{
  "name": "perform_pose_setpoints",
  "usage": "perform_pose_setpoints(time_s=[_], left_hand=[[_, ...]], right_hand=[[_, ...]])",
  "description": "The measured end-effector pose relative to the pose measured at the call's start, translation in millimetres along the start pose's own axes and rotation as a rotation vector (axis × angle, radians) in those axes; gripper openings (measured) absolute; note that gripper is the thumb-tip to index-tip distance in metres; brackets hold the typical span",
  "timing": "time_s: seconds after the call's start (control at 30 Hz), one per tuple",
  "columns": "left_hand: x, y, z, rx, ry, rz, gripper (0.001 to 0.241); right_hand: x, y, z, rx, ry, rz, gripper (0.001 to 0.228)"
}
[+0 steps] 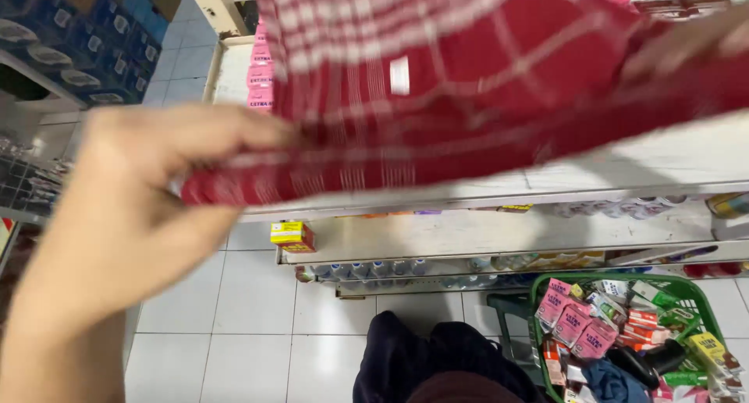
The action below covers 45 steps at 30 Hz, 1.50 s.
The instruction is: Cleaning and scanning milk and yogurt cartons before organizing them on grocery store shelves.
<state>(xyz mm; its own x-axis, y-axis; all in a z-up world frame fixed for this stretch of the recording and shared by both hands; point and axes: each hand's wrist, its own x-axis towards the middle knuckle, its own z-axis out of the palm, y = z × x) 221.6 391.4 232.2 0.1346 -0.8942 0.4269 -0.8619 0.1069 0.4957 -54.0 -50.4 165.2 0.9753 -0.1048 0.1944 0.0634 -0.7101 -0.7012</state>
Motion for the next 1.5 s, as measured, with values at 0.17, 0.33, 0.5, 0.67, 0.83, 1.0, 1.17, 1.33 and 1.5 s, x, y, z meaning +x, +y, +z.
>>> perform_pose_setpoints(time_s=[0.17, 0.33, 0.5, 0.67, 0.83, 1.0, 1.17, 1.33, 1.5], left_hand=[[-47, -54, 50, -0.147, -0.274, -0.062, 0.024], [-50, -94, 95, 0.064, -0.281, -0.673, 0.022], [-29, -78, 120, 0.386, 0.054, 0.007, 0.049], [-22, -89, 168, 0.33, -0.222, 0.24, 0.075], [-14, -125, 179, 0.235, -0.281, 0.158, 0.06], [-41, -143, 150, 0.227, -0.293, 0.122, 0.052], [-75, -166, 95, 0.255, -0.316, 0.003, 0.052], [-93, -185, 53, 0.375, -0.302, -0.102, 0.051], [-105, -173, 55, 0.568, -0.106, -0.349, 0.058]], right_hand=[[-48, -44, 126, 0.06, -0.036, -0.069, 0.036], [-33, -3, 170, -0.059, 0.107, 0.544, 0.036], [8, -53, 184, -0.471, 0.283, 0.043, 0.057], [11, -37, 227, -0.672, -0.264, -0.067, 0.075], [33, -26, 233, -0.605, -0.225, 0.009, 0.067], [57, -43, 263, -0.562, -0.215, -0.058, 0.066], [107, -70, 305, -0.496, -0.238, -0.143, 0.067], [154, -92, 343, -0.571, -0.263, -0.258, 0.07], [172, -130, 337, -0.479, -0.286, -0.203, 0.064]])
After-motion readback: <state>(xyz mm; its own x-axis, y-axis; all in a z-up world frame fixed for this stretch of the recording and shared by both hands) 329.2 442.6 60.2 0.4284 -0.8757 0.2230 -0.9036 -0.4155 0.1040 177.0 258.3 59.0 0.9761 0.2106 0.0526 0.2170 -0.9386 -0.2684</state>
